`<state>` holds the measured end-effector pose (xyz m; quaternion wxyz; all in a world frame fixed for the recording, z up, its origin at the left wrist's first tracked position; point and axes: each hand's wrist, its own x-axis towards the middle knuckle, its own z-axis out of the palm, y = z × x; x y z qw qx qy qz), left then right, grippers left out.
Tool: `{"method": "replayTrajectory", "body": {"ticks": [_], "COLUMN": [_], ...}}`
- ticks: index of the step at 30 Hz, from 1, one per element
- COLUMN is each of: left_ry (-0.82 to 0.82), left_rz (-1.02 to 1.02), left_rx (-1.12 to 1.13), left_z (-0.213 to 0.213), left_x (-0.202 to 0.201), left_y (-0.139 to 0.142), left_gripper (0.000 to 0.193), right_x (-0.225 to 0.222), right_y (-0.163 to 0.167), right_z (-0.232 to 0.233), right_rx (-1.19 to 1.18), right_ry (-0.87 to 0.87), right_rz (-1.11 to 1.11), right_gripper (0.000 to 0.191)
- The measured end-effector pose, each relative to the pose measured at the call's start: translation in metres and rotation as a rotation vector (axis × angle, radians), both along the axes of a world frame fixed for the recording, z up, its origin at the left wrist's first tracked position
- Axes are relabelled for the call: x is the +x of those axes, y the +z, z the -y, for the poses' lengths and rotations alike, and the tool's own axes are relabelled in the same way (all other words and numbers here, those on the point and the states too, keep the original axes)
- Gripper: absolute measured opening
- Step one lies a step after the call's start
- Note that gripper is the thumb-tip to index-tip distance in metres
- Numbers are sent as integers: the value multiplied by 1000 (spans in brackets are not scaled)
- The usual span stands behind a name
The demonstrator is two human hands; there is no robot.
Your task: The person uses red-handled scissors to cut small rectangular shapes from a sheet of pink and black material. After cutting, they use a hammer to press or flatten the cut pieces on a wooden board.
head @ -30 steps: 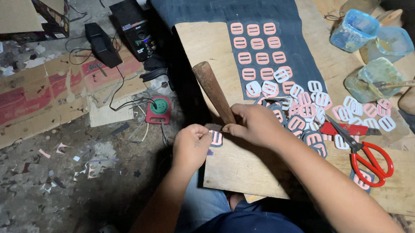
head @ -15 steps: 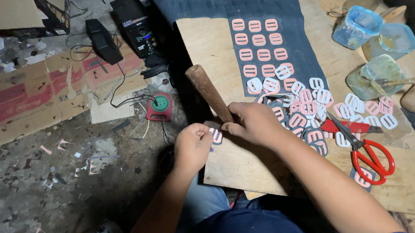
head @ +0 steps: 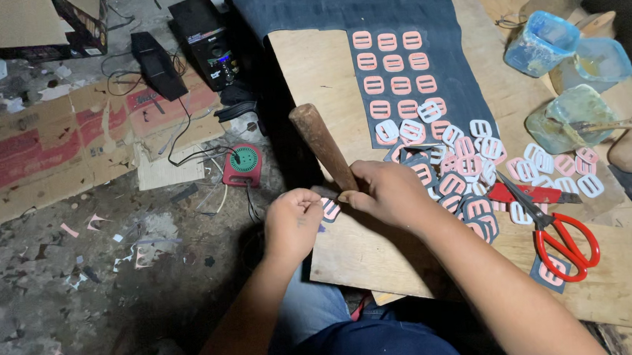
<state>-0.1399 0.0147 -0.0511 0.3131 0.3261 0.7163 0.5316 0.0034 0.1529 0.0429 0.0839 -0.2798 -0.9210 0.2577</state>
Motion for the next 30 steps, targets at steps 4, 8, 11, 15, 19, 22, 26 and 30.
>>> {"method": "replayTrajectory", "body": {"ticks": [4, 8, 11, 15, 19, 22, 26, 30], "left_ry": [58, 15, -14, 19, 8, -31, 12, 68], "left_rz": [-74, 72, 102, 49, 47, 134, 125, 232], "left_rx": [13, -2, -74, -71, 22, 6, -17, -3], "left_z": [1, -3, -2, -3, -2, -3, -6, -4], "left_x": [6, -2, -5, -3, -6, -12, -9, -4], "left_y": [4, 7, 8, 6, -3, -7, -7, 0], "left_gripper": [14, 15, 13, 14, 13, 13, 12, 12], "right_x": [12, 12, 6, 11, 18, 13, 6, 12], "right_y": [3, 4, 2, 0, -1, -2, -3, -2], "right_z": [3, 2, 3, 4, 6, 6, 6, 5], "right_rx": [71, -17, -78, -25, -22, 19, -54, -10], "right_ry": [60, -20, -59, -52, -37, -20, -68, -21], "right_rz": [-67, 18, 26, 4, -36, -75, -20, -61], "right_gripper": [32, 31, 31, 32, 31, 33, 33, 33]}}
